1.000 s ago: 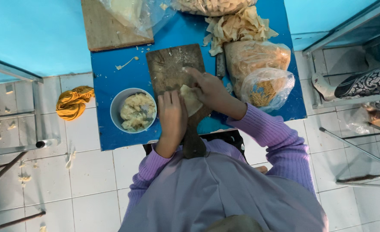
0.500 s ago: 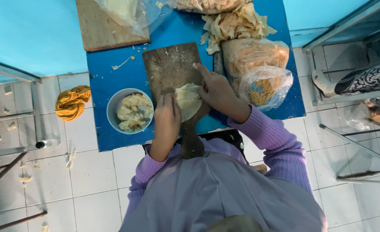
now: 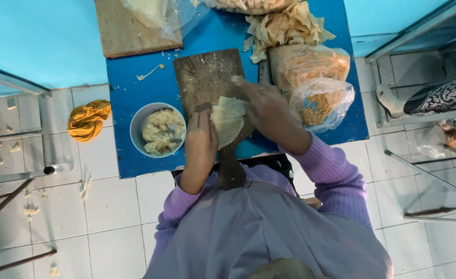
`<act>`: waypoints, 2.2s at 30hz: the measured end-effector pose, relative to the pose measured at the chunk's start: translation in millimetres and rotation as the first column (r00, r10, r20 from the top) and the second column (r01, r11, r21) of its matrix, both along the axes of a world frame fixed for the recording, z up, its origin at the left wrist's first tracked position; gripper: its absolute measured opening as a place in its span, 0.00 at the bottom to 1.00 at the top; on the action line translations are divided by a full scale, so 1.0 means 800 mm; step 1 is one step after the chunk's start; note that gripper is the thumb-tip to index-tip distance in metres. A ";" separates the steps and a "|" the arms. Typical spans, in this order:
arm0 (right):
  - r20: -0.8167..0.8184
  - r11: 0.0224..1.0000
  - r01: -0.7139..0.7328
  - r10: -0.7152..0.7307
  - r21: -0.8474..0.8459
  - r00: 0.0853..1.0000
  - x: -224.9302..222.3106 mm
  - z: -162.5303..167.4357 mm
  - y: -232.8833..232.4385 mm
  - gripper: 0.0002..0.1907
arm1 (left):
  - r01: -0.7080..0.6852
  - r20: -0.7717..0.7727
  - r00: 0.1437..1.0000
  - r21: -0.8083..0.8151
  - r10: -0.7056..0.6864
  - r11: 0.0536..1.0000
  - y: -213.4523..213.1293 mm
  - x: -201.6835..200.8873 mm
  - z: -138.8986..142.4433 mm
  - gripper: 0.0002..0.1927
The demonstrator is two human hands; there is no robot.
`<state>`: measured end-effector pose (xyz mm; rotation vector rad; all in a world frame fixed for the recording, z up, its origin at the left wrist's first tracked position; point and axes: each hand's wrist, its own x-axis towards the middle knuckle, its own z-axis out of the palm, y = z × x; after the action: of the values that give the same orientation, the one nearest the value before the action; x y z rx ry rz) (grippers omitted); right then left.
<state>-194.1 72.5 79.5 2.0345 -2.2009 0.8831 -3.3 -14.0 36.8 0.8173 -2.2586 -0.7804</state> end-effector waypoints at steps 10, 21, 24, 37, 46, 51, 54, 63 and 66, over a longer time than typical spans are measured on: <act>0.005 0.813 0.581 -0.581 -0.042 0.814 -0.033 0.031 0.139 0.28 | -0.013 0.012 1.000 -0.150 0.015 0.989 0.027 0.013 -0.007 0.15; -0.097 0.854 0.514 -0.520 -0.081 0.849 -0.053 -0.063 0.153 0.36 | -0.007 0.164 0.986 -0.110 0.025 0.994 0.041 0.021 -0.011 0.20; 0.221 0.839 0.536 -0.543 0.098 0.810 -0.054 -0.079 0.147 0.27 | 0.001 0.151 0.988 -0.124 0.018 0.992 0.043 0.018 -0.013 0.17; -0.007 0.902 0.431 -0.431 -0.018 0.902 -0.092 -0.088 0.131 0.22 | -0.086 0.101 0.990 -0.131 0.100 0.988 0.046 0.019 -0.008 0.23; 0.261 0.851 0.524 -0.500 -0.028 0.826 -0.067 -0.055 0.146 0.20 | -0.073 0.169 0.981 -0.131 0.095 0.989 0.048 0.018 -0.013 0.16; 0.142 0.929 0.359 -0.345 -0.092 0.928 -0.067 -0.063 0.142 0.25 | -0.035 0.158 0.986 -0.090 0.049 0.995 0.046 0.019 -0.021 0.11; 0.111 0.898 0.436 -0.428 -0.060 0.897 -0.067 -0.073 0.137 0.25 | -0.055 0.081 0.995 -0.062 0.060 0.997 0.043 0.017 -0.025 0.09; -0.058 0.898 0.421 -0.431 -0.129 0.901 -0.073 -0.090 0.137 0.24 | -0.074 0.068 0.995 -0.026 0.076 0.997 0.056 0.032 -0.005 0.17; 0.034 0.821 0.563 -0.563 -0.098 0.826 -0.082 -0.082 0.133 0.21 | -0.073 0.086 0.993 -0.033 0.076 0.997 0.062 0.030 -0.009 0.16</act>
<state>-259.4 179.1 13.7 1.2025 -2.4769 0.8886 20.5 36.0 29.3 0.9323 -2.2964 -0.6875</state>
